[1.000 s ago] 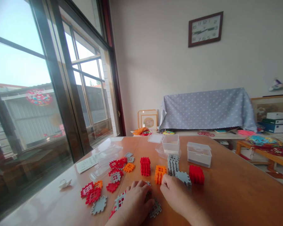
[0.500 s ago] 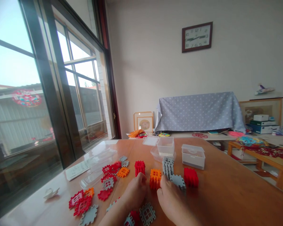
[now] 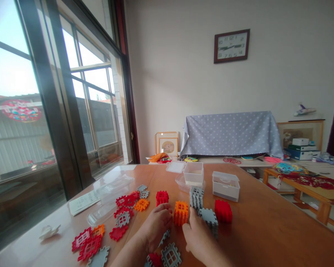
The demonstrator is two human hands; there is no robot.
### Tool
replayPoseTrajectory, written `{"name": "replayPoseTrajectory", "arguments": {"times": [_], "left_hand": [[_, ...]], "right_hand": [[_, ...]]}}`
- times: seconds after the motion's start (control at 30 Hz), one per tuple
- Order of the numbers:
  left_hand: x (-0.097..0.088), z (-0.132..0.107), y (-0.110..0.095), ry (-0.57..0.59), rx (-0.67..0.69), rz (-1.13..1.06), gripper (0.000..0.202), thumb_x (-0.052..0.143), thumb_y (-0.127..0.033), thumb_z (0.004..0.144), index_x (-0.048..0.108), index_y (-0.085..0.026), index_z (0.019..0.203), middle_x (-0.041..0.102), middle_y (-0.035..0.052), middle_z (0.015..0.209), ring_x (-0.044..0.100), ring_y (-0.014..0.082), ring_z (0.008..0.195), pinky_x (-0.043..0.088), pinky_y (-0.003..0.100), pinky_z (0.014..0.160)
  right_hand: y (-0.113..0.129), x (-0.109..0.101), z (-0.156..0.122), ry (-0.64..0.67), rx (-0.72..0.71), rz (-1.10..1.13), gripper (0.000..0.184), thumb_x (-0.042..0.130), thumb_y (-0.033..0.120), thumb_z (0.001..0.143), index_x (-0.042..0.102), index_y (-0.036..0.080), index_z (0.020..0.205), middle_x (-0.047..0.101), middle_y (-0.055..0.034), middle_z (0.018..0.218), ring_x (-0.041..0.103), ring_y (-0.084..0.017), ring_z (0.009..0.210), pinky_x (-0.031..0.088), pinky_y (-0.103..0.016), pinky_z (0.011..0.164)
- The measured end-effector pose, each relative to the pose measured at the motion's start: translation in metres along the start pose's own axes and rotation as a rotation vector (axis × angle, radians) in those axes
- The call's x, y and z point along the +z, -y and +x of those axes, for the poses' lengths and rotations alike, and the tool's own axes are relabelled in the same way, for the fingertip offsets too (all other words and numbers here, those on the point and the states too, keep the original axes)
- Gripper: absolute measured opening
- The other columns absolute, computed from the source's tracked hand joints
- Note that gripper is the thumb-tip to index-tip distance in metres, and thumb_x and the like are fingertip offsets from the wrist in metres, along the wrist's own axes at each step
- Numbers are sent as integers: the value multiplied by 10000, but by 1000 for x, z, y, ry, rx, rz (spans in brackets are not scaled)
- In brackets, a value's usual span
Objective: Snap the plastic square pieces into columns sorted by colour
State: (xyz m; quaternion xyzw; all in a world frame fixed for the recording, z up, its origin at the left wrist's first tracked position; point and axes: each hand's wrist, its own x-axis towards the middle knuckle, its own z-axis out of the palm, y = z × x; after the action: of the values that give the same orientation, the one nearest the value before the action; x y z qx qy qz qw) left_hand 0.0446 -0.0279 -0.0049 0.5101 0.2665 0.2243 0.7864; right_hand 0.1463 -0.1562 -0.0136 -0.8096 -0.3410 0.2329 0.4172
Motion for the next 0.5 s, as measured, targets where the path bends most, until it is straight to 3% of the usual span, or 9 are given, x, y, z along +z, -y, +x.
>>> {"name": "replayPoseTrajectory", "arguments": {"times": [0.1,0.3,0.5], "left_hand": [[0,-2,-3,7,-27,-20,386,577,-90,669,604,-153,1049,527,-38,720,497,107,653,409,242,678],[2,-7,-7,-14,-96,-49,460,610,-91,680,603,-163,1134,582,-10,795,583,147,777,435,256,724],[0,-1,1,19,-91,-112,436,621,-92,687,619,-165,1117,592,-15,770,595,146,756,466,258,762]], "right_hand": [[-1,4,1,39,56,130,672,382,199,926,218,91,1569,701,-170,1224,675,-114,466,536,-258,662],[1,8,1,77,16,248,514,394,198,886,444,141,1395,739,-99,1092,641,-111,423,508,-254,572],[-3,14,6,75,-68,309,438,412,155,824,497,162,1253,739,-104,1131,635,-109,437,488,-243,515]]}}
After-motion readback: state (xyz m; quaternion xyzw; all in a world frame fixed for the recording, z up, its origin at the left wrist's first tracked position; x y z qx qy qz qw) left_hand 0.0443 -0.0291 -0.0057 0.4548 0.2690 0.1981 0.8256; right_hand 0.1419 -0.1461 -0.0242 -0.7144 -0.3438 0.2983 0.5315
